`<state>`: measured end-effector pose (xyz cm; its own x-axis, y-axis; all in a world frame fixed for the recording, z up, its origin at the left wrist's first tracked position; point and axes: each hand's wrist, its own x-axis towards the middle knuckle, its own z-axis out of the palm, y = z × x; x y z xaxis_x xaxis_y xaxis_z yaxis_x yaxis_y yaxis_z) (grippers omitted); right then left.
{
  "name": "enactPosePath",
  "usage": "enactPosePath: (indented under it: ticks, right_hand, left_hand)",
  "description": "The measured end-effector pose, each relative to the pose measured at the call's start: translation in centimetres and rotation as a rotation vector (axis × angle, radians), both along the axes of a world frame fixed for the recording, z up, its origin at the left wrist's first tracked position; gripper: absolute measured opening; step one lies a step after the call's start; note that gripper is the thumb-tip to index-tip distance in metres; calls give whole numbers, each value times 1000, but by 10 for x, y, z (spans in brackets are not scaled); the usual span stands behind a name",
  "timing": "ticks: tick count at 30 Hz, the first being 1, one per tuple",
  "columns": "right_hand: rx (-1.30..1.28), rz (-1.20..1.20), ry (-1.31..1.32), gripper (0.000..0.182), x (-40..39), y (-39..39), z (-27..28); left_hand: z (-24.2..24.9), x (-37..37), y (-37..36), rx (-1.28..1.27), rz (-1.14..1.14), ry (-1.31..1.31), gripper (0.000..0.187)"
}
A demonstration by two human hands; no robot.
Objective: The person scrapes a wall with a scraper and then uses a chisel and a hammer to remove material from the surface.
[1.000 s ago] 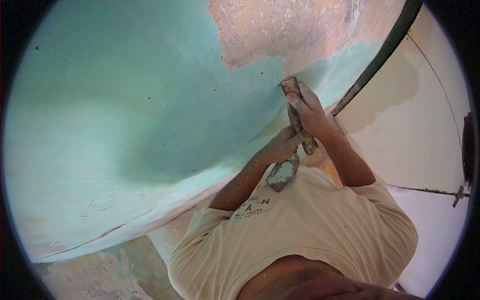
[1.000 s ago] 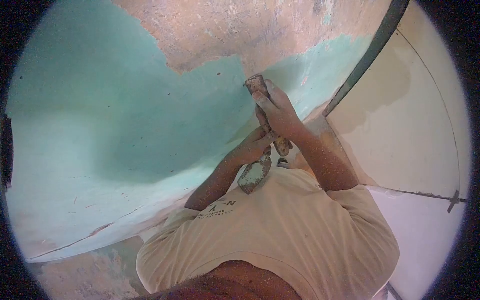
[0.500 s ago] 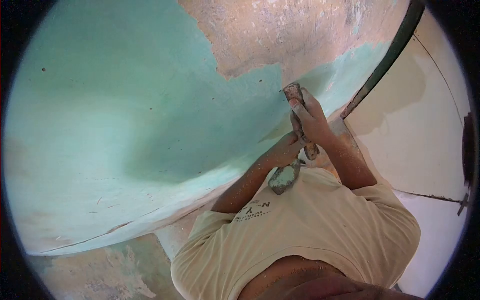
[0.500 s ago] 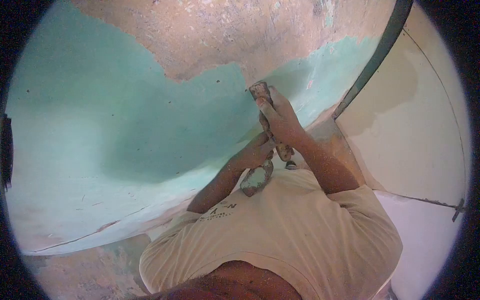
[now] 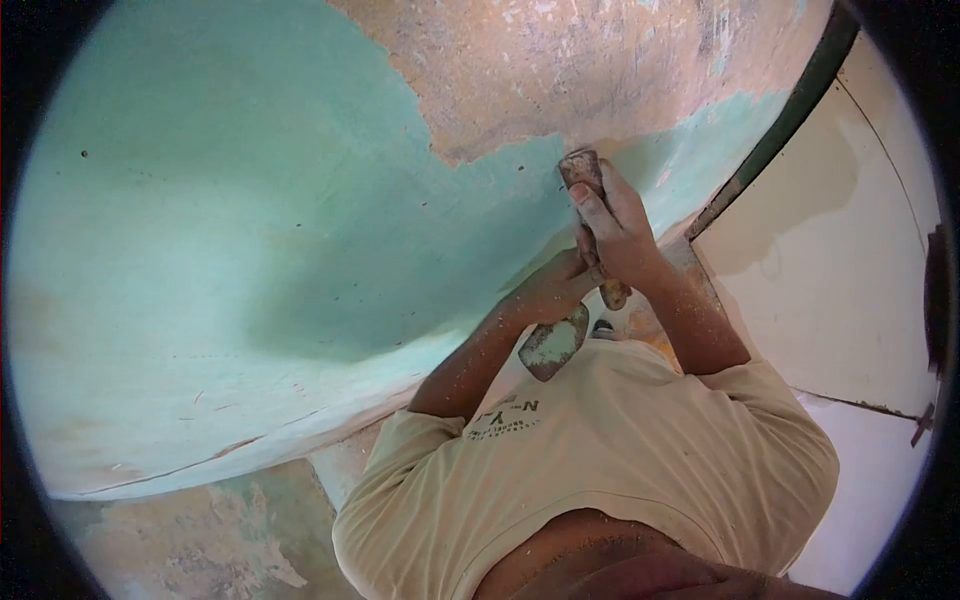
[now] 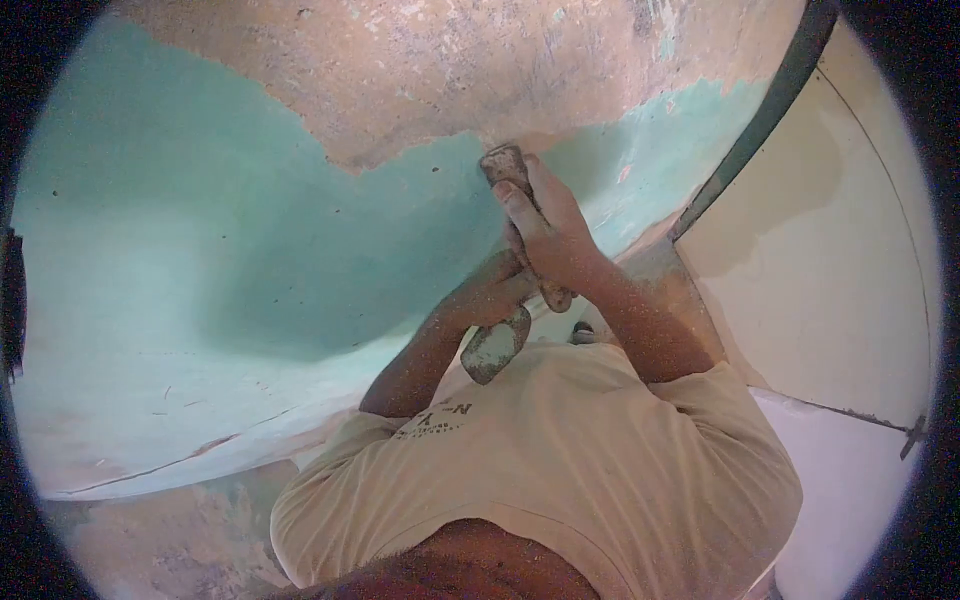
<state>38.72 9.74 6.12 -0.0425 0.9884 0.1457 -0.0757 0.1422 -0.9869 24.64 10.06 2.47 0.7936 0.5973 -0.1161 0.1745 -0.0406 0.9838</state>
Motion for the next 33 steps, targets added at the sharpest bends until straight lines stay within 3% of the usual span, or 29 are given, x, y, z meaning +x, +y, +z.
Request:
enactPosePath:
  ticks: [6, 8, 12, 15, 19, 21, 23, 27, 33]
  right_hand:
    - [-31, 2, 11, 23, 0, -4, -15]
    - [67, -2, 38, 24, -3, 0, 12]
    - [-79, 16, 39, 25, 2, -9, 1]
    - [1, -19, -10, 23, -1, -2, -22]
    - [56, -6, 41, 19, -6, -5, 28]
    - [-6, -22, 50, 18, -5, -10, -1]
    - [-30, -34, 47, 17, -3, -8, -9]
    - [-47, -34, 30, 20, -4, -8, -9]
    - [-34, -79, 30, 18, -6, -9, -9]
  left_hand:
    - [-26, 1, -15, -61, 123, 52, 47]
    - [-10, 0, -6, -76, 72, 15, 49]
    - [-12, -2, -10, -138, -59, 68, 49]
    - [-24, 3, -23, -37, 178, 31, 47]
    - [-11, -4, -2, -19, 1, -68, 50]
    - [-28, -2, -6, 75, -50, -52, 52]
    - [-22, 3, -22, -31, 85, -4, 52]
    - [-13, -3, -11, -155, -7, 124, 52]
    - [-18, -3, -17, -27, 36, -11, 56]
